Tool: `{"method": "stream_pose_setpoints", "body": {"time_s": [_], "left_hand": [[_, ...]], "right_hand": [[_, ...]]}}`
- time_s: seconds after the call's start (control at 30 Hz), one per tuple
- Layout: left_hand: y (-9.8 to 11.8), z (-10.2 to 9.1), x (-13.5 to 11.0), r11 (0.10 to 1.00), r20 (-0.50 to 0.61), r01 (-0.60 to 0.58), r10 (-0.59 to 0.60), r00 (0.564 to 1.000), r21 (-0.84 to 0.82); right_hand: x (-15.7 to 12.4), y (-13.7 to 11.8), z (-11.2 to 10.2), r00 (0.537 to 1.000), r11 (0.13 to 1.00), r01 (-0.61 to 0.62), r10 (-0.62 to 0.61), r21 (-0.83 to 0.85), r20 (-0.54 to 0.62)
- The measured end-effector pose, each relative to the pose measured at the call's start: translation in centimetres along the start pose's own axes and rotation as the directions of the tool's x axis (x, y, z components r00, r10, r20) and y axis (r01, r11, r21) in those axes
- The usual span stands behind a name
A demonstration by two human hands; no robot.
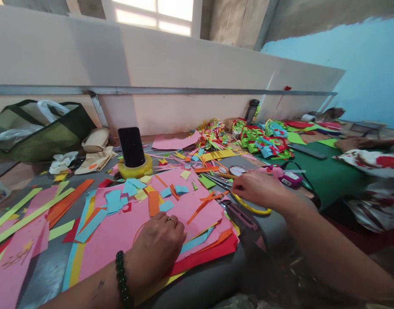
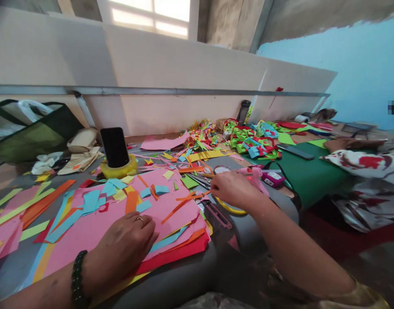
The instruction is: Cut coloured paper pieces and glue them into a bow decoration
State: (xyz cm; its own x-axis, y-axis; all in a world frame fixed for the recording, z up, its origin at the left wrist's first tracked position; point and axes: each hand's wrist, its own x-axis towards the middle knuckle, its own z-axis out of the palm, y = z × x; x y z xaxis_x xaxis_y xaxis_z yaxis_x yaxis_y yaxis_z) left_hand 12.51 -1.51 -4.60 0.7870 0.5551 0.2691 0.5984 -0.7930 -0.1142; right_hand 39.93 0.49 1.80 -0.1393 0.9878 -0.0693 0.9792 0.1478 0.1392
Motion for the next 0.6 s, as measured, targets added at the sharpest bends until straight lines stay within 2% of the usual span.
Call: {"method": "stream_pose_setpoints", "body": {"time_s": [0.17,0.3,0.47,0.6], "left_hand": [[0.0,-0.3,0.3,1.0,0.063,0.009,-0.009,0.998,-0.006],[0.2,-1.3,0.2,0.997,0.084,0.058,-0.053,0.995,-0.059],[0.6,-4.3,0.1,0.992,0.145,0.12,-0.114,0.983,-0.037],[1.2,-6.0,1.4,0.995,0.159,0.102,-0.104,0.982,0.023]], "right_hand": [[0.4,-1.1,2.5,0.997,0.997,0.073,-0.072,-0.034,0.029],[1.0,-1.2,3.5,0.997,0.995,0.082,-0.083,-0.063,-0.002],[1.4,-0.7,2.6,0.986,0.989,0.135,-0.14,-0.058,-0.093],[1.5,-1.0,1.2,0.966,0.986,0.155,-0.163,-0.054,-0.199]]}}
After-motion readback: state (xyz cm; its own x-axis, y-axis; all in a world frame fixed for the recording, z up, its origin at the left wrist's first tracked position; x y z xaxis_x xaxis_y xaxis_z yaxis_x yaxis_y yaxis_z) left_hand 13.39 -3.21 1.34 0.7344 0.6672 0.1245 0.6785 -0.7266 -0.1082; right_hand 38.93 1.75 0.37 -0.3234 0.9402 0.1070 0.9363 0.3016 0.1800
